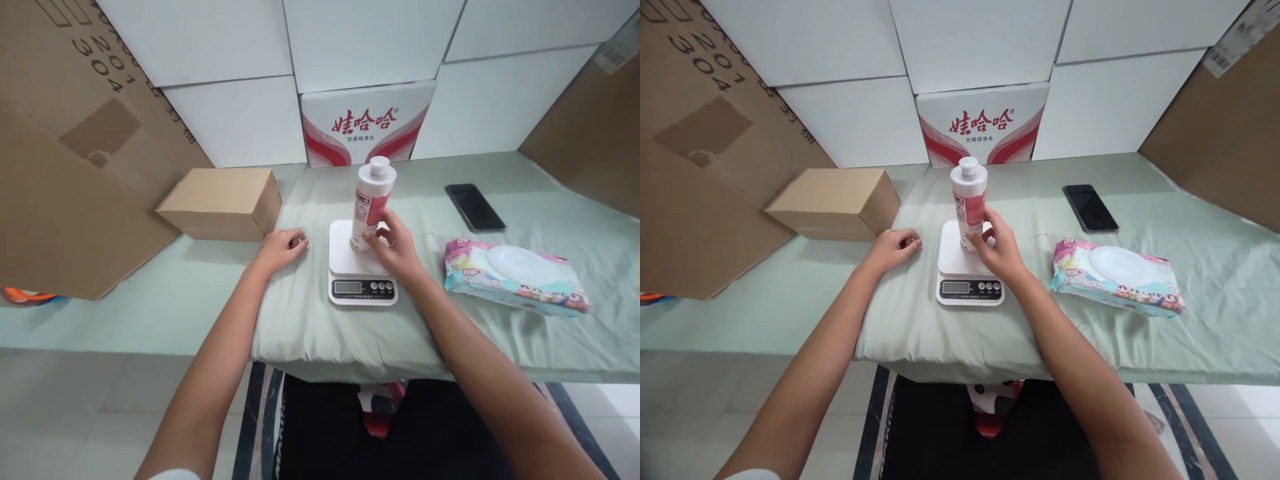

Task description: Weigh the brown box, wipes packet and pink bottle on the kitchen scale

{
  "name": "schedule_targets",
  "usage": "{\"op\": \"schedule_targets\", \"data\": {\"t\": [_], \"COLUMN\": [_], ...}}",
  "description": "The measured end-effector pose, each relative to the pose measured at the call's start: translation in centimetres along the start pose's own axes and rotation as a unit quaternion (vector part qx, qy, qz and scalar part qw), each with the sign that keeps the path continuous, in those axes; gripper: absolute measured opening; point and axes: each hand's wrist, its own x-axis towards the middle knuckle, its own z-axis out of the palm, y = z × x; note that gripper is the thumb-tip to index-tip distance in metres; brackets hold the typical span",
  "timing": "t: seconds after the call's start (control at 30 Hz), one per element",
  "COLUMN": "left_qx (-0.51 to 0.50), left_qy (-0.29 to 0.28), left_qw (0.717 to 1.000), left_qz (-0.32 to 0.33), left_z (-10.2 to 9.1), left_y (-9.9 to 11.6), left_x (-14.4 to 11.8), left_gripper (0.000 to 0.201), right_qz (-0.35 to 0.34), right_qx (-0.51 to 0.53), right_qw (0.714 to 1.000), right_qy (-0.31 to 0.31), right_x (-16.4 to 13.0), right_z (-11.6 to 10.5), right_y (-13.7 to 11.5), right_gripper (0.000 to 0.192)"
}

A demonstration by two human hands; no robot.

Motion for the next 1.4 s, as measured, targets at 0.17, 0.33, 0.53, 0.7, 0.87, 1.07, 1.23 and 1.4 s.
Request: {"op": "schedule_targets", "data": {"t": [0.17,0.33,0.53,0.7,0.87,1.07,1.23,1.4], "left_qx": [-0.012,-0.018,-0.016,-0.017,-0.020,-0.014,-0.012,-0.017], "left_qy": [-0.002,-0.003,-0.006,-0.007,-0.010,-0.013,-0.013,-0.014], "left_qw": [1.000,1.000,1.000,1.000,1.000,1.000,1.000,1.000], "left_qz": [0.008,0.006,0.005,0.009,0.011,0.007,0.003,0.001], "left_z": [-0.1,-0.2,-0.1,-0.2,0.0,0.0,0.0,-0.1], "left_y": [0.1,0.3,0.2,0.2,-0.1,-0.2,-0.1,0.1], "left_x": [-0.1,-0.1,0.0,-0.1,0.0,0.0,0.0,0.1], "left_gripper": [0.025,0.025,0.026,0.026,0.027,0.027,0.028,0.029], "right_qz": [0.004,-0.013,-0.027,-0.025,-0.023,-0.014,-0.020,-0.022], "right_qx": [-0.010,-0.028,-0.002,-0.013,-0.032,-0.048,-0.022,-0.056], "right_qw": [0.999,0.999,0.995,0.997,0.999,0.998,0.994,0.946], "right_qy": [-0.030,0.008,0.093,0.077,0.030,0.031,0.101,0.318], "right_x": [-0.2,0.1,0.2,0.0,-0.2,-0.2,0.2,1.3], "right_z": [-0.1,-1.2,-2.1,-1.7,-1.1,-0.4,-0.5,-2.7], "right_y": [0.0,-0.1,0.4,0.2,-0.5,-0.8,-0.5,1.5], "right_gripper": [0.051,0.057,0.057,0.058,0.058,0.052,0.047,0.049]}}
